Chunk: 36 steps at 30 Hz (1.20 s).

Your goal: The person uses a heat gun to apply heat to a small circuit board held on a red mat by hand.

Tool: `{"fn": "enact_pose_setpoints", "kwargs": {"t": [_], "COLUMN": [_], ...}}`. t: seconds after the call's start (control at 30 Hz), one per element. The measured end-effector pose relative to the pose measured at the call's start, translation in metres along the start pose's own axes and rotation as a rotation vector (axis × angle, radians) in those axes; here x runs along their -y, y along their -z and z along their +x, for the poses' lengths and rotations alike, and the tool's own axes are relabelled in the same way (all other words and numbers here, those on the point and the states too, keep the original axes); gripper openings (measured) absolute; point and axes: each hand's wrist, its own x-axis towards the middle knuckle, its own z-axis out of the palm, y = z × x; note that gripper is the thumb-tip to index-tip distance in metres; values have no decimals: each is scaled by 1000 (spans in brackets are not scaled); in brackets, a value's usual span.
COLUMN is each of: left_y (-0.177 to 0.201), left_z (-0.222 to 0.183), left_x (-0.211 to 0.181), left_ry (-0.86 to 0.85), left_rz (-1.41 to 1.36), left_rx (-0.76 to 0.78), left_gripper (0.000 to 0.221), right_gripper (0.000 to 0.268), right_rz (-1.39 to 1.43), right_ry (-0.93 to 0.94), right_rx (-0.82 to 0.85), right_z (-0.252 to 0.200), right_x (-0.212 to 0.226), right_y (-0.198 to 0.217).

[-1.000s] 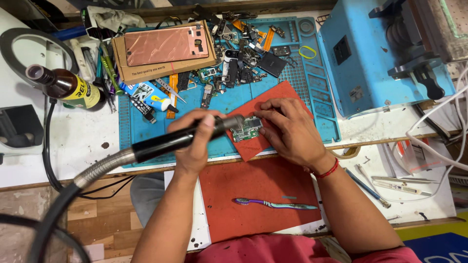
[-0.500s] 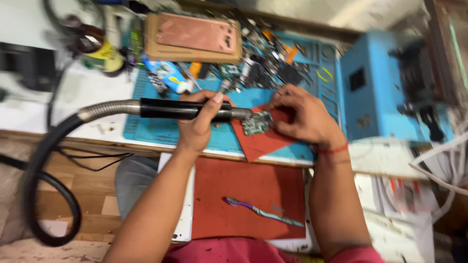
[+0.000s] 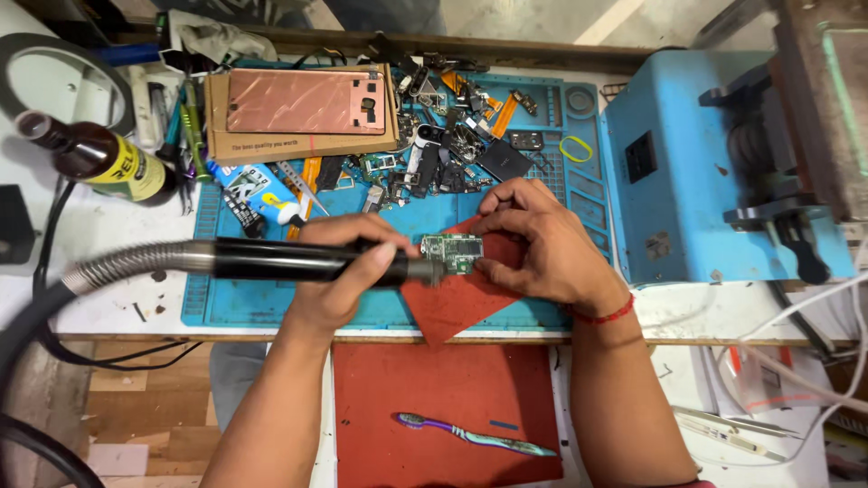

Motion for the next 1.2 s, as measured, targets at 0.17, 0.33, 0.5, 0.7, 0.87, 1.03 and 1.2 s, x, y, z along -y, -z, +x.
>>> {"fn": "enact_pose_setpoints", "kwargs": {"t": [0.17, 0.33, 0.5, 0.7, 0.87, 1.03, 1.2], "left_y": [2, -7, -11, -5, -6, -5, -12], "left_z": [-3, -13, -31, -31, -30, -30, -27], "left_x": [-2, -4, -12, -8, -9, -9, -7], "left_ry": [64, 35, 63, 99, 108, 59, 222], "left_rz": [-90, 67, 56, 87, 89, -82, -50], "left_rx": [-109, -183, -220, -156, -178, -165, -227], "left_gripper": [32, 33, 33, 34, 34, 34, 31], "right_gripper": [39, 40, 43, 41, 40, 39, 40], "right_rz": [-39, -84, -54, -71, 3, 14, -54], "right_ry": [16, 85, 109, 106, 24, 23, 55], "right_rx": [41, 44, 24, 45, 44, 47, 45], "right_z": [4, 2, 4, 5, 4, 2, 0], "right_x": [5, 9, 8, 5, 6, 9, 8], "right_y": [-1, -12, -15, -15, -17, -17, -16]}}
